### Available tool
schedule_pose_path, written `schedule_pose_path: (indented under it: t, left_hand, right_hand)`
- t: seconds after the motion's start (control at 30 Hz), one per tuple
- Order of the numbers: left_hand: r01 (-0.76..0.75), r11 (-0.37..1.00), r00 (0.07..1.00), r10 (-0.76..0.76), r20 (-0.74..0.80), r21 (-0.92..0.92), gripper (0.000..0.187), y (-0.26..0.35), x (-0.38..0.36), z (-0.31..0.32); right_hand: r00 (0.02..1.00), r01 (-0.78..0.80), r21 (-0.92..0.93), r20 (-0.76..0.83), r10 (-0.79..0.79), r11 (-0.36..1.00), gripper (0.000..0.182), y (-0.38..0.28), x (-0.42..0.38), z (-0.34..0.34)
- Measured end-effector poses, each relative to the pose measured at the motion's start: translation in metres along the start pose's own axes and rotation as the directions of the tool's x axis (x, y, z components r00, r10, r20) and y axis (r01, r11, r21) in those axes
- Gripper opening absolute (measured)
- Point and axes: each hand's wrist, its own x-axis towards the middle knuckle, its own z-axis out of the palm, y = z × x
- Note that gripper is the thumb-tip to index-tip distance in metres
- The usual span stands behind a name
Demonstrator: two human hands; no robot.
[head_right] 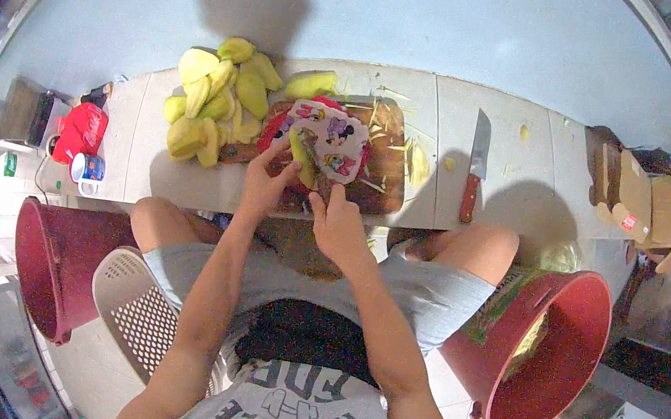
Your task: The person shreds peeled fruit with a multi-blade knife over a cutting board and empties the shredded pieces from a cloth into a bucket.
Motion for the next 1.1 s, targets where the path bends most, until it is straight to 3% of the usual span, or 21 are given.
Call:
schedule_pose_path:
  t: [0.1,0.13,0.17,0.3,0.37,0.5,0.57,0.7,0.8,0.87,1.1]
  left_hand:
    - [0.05,0.992,0.997,-0.057,-0.057,-0.113,0.043,-0.01,0.001,0.0]
    - [-0.227,0.955,0.957,0.254,-0.136,0.191,0.04,-0.031,0.006,-0.003]
    - [-0.438,0.758,0.827,0.551,-0.115,0.482,0.037,-0.044,0.009,-0.005]
    - [-0.424,0.856,0.889,0.456,-0.045,0.294,0.033,-0.041,0.008,-0.002]
    - [-0.508,0.749,0.829,0.559,0.007,0.425,0.03,-0.044,0.011,-0.004]
    - [-0.545,0.717,0.812,0.581,0.059,0.434,0.028,-0.057,0.021,-0.008]
    - [-0.633,0.589,0.725,0.679,0.118,0.502,0.028,-0.062,0.03,-0.009]
    - [-0.586,0.693,0.793,0.598,0.12,0.419,0.03,-0.067,0.031,-0.01]
    - [-0.618,0.647,0.757,0.643,0.117,0.446,0.033,-0.077,0.034,-0.011]
    - [-0.654,0.666,0.739,0.663,0.119,0.359,0.037,-0.083,0.037,-0.011]
    - [-0.638,0.681,0.758,0.637,0.14,0.36,0.042,-0.076,0.038,-0.011]
  right_hand:
    - [0.999,-0.026,-0.079,0.032,0.028,0.997,0.044,0.001,0.002,0.006]
    - [1.0,-0.017,-0.089,0.024,0.019,0.996,0.04,0.002,0.0,0.008]
    - [1.0,-0.011,-0.1,0.017,0.013,0.995,0.036,0.003,0.0,0.009]
    - [1.0,0.008,-0.09,-0.017,-0.009,0.996,0.036,-0.001,-0.005,0.003]
    - [0.997,0.064,-0.059,-0.038,-0.066,0.996,0.035,0.0,-0.007,0.003]
    - [0.999,0.027,-0.116,-0.029,-0.031,0.993,0.032,0.003,-0.003,0.006]
    - [0.999,-0.031,-0.148,0.014,0.033,0.988,0.031,0.002,-0.003,0.006]
    - [0.999,0.038,-0.239,-0.004,-0.04,0.97,0.036,-0.026,-0.025,-0.013]
    - [0.999,0.037,-0.31,0.036,-0.027,0.95,0.036,-0.045,-0.034,-0.025]
    - [0.995,-0.007,-0.346,0.091,0.041,0.938,0.036,-0.048,-0.032,-0.028]
    - [0.992,-0.032,-0.357,0.102,0.073,0.933,0.036,-0.046,-0.022,-0.027]
